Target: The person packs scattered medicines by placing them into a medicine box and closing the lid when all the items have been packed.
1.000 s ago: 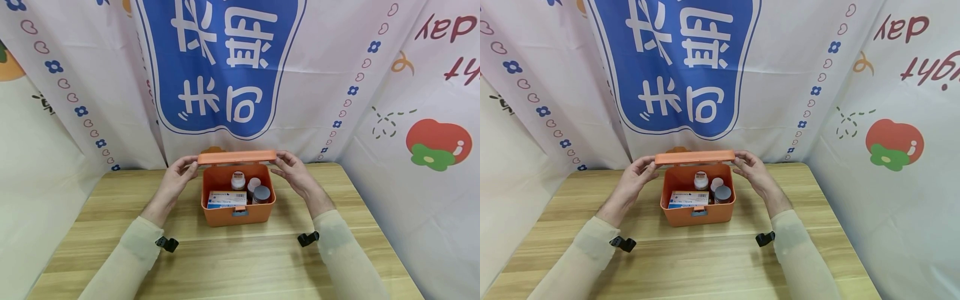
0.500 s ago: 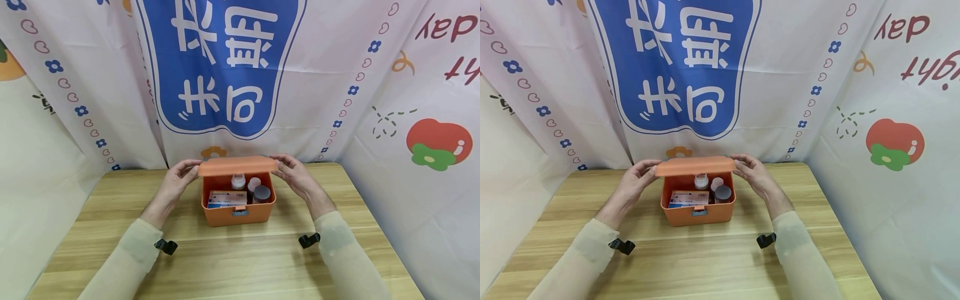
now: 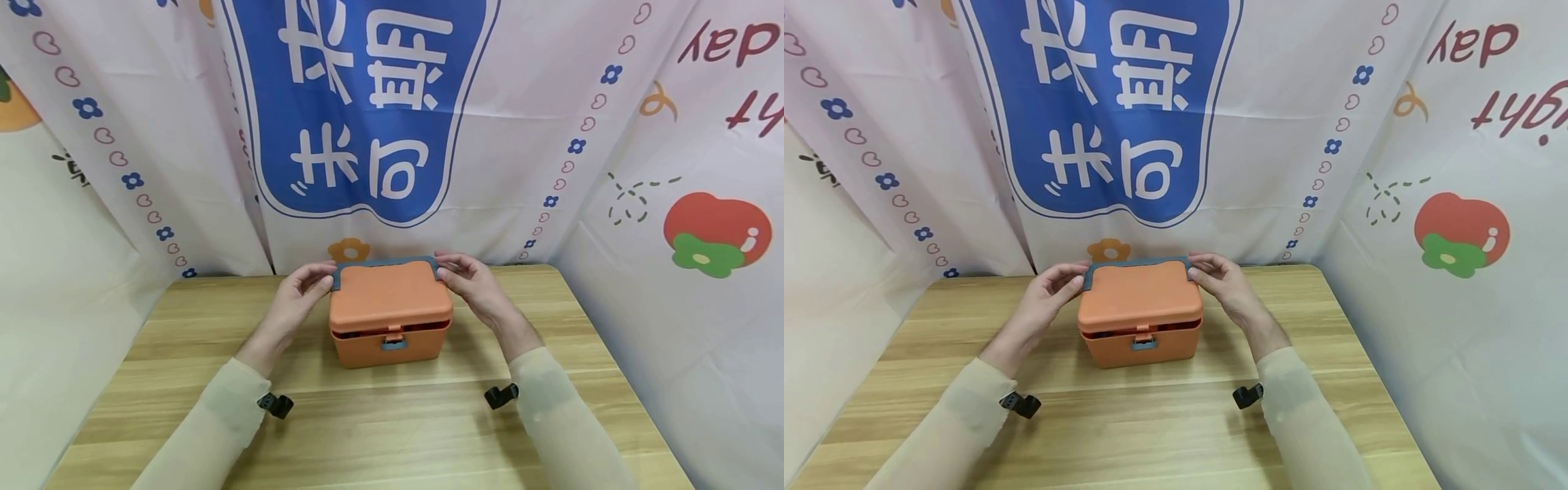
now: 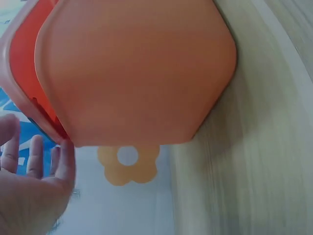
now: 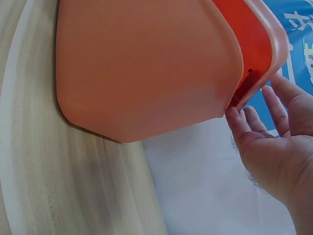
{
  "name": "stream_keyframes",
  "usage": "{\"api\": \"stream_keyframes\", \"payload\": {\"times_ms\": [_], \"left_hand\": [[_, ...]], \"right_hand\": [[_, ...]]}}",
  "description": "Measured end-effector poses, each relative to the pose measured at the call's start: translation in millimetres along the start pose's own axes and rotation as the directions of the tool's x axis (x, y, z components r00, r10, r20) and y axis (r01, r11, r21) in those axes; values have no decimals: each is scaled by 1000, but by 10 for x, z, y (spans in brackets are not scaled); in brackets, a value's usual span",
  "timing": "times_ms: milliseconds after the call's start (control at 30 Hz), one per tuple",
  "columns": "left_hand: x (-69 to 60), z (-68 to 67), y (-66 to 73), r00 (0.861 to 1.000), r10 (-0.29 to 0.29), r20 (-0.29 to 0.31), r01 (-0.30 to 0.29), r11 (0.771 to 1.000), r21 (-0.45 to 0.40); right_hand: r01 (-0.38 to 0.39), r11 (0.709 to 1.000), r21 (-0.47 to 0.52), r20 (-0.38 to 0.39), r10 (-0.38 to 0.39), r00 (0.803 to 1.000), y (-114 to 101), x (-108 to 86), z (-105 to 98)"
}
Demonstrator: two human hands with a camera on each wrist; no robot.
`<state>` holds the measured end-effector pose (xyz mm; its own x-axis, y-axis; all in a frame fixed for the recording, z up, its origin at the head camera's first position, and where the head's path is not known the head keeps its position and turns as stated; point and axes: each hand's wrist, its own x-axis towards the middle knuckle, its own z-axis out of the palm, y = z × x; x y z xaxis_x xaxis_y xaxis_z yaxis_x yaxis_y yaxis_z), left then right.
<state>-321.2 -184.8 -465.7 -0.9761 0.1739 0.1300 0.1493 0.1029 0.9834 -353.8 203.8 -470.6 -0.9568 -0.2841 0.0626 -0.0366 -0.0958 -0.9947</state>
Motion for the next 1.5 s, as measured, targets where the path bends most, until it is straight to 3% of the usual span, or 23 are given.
{"api": "stream_keyframes", "payload": {"times_ms": [200,433,633,800,967,1233,1333,1500], "left_hand": [[-41,-45,-8,999,-20,39,22,999,-36],[-41,-58,-60,1000,10,27,-7,994,-107],[-23,-20,-107,999,37,-3,-37,988,-148],[-56,-46,-102,1000,24,16,-22,995,-96],[-81,-66,-90,998,25,61,-24,1000,-19],[-95,-120,-58,992,35,117,-46,995,91],[-117,-149,-51,979,66,194,-102,978,183],[-161,-171,-50,929,90,358,-223,910,350]], "right_hand": [[-10,999,44,5,9,1000,5,-11,-49],[63,994,94,59,-68,996,84,-9,-118],[106,994,19,57,-107,993,115,28,-63],[85,992,-94,46,-81,996,88,-1,-40],[85,971,-222,81,-68,994,66,-29,-31],[102,945,-310,124,-66,990,23,-70,-47],[125,922,-367,183,-60,981,-7,-103,-60],[161,868,-471,320,-2,947,-44,-158,-101]]}}
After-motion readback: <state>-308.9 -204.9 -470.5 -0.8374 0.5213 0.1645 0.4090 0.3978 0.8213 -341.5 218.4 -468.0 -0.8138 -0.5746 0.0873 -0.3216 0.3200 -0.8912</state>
